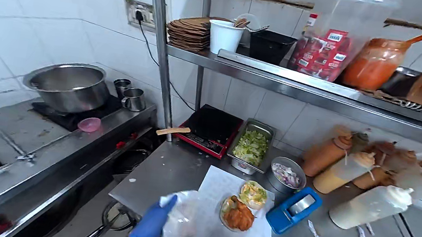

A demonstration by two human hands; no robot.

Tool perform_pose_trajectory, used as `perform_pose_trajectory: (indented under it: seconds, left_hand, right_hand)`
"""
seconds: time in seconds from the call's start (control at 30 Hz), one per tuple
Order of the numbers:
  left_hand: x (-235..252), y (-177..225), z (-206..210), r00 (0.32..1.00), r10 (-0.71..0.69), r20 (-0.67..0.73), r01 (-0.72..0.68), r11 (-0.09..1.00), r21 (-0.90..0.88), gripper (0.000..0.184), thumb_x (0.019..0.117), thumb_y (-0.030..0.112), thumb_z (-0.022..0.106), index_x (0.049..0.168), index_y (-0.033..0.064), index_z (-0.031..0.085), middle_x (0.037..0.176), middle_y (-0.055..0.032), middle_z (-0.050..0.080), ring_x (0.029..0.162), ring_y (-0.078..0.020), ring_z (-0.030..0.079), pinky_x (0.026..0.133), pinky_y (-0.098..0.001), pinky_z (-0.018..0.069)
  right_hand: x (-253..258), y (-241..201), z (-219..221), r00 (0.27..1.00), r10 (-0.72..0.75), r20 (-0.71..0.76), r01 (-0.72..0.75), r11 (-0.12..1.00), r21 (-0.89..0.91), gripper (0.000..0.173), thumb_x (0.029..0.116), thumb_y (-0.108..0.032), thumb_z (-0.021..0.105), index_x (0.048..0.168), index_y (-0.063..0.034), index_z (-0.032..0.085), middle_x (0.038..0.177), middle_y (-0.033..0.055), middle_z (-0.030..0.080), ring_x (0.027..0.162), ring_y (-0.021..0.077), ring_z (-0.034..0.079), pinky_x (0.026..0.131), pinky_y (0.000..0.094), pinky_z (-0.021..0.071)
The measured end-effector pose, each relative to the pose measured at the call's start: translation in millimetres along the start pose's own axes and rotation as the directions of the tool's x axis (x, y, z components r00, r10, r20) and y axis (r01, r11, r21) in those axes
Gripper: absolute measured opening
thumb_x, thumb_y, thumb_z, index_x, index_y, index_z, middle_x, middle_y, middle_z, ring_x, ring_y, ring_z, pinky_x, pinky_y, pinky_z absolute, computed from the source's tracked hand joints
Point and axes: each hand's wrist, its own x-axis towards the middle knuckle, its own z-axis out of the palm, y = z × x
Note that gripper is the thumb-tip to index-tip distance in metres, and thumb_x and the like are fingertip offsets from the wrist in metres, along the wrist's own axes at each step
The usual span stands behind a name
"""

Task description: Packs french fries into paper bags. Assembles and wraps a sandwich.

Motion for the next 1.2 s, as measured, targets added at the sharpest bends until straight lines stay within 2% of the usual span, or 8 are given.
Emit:
perform_pose_trajectory:
  seconds: [0.23, 0.37, 0.43, 0.6, 0.77, 0.9, 1.03, 1.2]
  left_hand:
    - [133, 18, -44, 0.995, 0.095, -0.034, -0.058, 0.815, 0.577, 0.046, 0.1003, 0.042, 0.064, 0.129, 0.0059, 0.067, 0.124, -0.0209, 0.068, 0.119, -0.0352, 0.064, 0.105, -0.0592, 0.0477]
    - [139, 27, -40, 0.991, 0.111, -0.069, -0.036, 0.738, 0.674, 0.056, 0.1003, 0.04, 0.064, 0.142, 0.0037, 0.057, 0.136, -0.0199, 0.063, 0.131, -0.0347, 0.058, 0.113, -0.0564, 0.0419]
    - [134, 25, -38, 0.978, 0.177, -0.108, -0.048, 0.7, 0.713, 0.06, 0.0983, 0.042, 0.066, 0.143, 0.0031, 0.056, 0.14, -0.0216, 0.06, 0.134, -0.0365, 0.055, 0.113, -0.057, 0.0412]
    - [71, 29, 10, 0.746, 0.664, -0.06, -0.474, 0.591, 0.653, 0.047, 0.0954, 0.029, 0.064, 0.135, 0.0031, 0.064, 0.136, -0.0233, 0.061, 0.125, -0.0417, 0.059, 0.103, -0.0611, 0.0477]
    - [42, 3, 94, 0.874, 0.065, 0.481, -0.343, 0.784, 0.517, 0.063, 0.1039, 0.044, 0.054, 0.152, 0.0043, 0.046, 0.146, -0.0171, 0.057, 0.129, -0.0269, 0.061, 0.111, -0.0447, 0.0487]
    - [67, -19, 121, 0.864, -0.12, 0.49, -0.203, 0.806, 0.556, 0.063, 0.1069, 0.051, 0.044, 0.148, 0.0041, 0.05, 0.138, -0.0191, 0.061, 0.116, -0.0292, 0.067, 0.099, -0.0501, 0.0558]
    - [68, -23, 125, 0.87, -0.213, 0.445, -0.069, 0.841, 0.537, 0.056, 0.1097, 0.048, 0.038, 0.131, 0.0012, 0.062, 0.114, -0.0201, 0.068, 0.095, -0.0282, 0.071, 0.087, -0.047, 0.0587]
    - [42, -27, 107, 0.885, -0.267, 0.381, 0.045, 0.865, 0.5, 0.062, 0.1102, 0.049, 0.036, 0.124, -0.0037, 0.065, 0.108, -0.0212, 0.071, 0.093, -0.0278, 0.073, 0.087, -0.046, 0.0599]
  right_hand:
    - [49, 29, -33, 0.813, -0.04, -0.58, 0.015, 0.999, -0.047, 0.029, 0.0978, -0.025, 0.062, 0.115, -0.0034, 0.068, 0.093, 0.0109, 0.07, 0.084, 0.0234, 0.068, 0.08, 0.0456, 0.0566]
    - [77, 29, -43, 0.765, 0.219, -0.605, -0.034, 0.953, 0.301, 0.045, 0.1029, -0.02, 0.058, 0.141, 0.003, 0.053, 0.132, 0.0227, 0.062, 0.116, 0.0328, 0.065, 0.098, 0.0511, 0.0541]
    - [79, 30, -43, 0.708, 0.263, -0.655, -0.043, 0.942, 0.332, 0.042, 0.1024, -0.019, 0.058, 0.137, 0.0042, 0.057, 0.128, 0.0229, 0.064, 0.113, 0.0329, 0.065, 0.095, 0.0511, 0.0537]
    - [82, 25, -35, 0.736, 0.251, -0.629, -0.071, 0.952, 0.297, 0.043, 0.1022, -0.021, 0.059, 0.138, 0.003, 0.057, 0.127, 0.0223, 0.066, 0.117, 0.0326, 0.064, 0.101, 0.0521, 0.0507]
    - [89, 23, -13, 0.895, 0.247, -0.371, 0.052, 0.769, 0.638, 0.03, 0.1039, -0.017, 0.062, 0.125, 0.0042, 0.061, 0.102, 0.0142, 0.068, 0.086, 0.0195, 0.068, 0.081, 0.0358, 0.0583]
    - [102, 24, -8, 0.88, 0.251, -0.403, 0.046, 0.799, 0.599, 0.026, 0.1022, -0.021, 0.066, 0.115, 0.0009, 0.067, 0.091, 0.0101, 0.067, 0.076, 0.0165, 0.064, 0.071, 0.0333, 0.0557]
    - [108, 23, -2, 0.859, 0.18, -0.479, 0.08, 0.877, 0.473, 0.029, 0.1033, -0.027, 0.063, 0.118, -0.004, 0.072, 0.102, 0.0107, 0.073, 0.088, 0.0186, 0.07, 0.081, 0.038, 0.0589]
    - [104, 15, 2, 0.913, -0.01, -0.407, 0.091, 0.979, 0.181, 0.038, 0.103, -0.034, 0.059, 0.13, -0.0099, 0.07, 0.115, 0.0135, 0.069, 0.104, 0.0228, 0.067, 0.092, 0.0429, 0.0553]
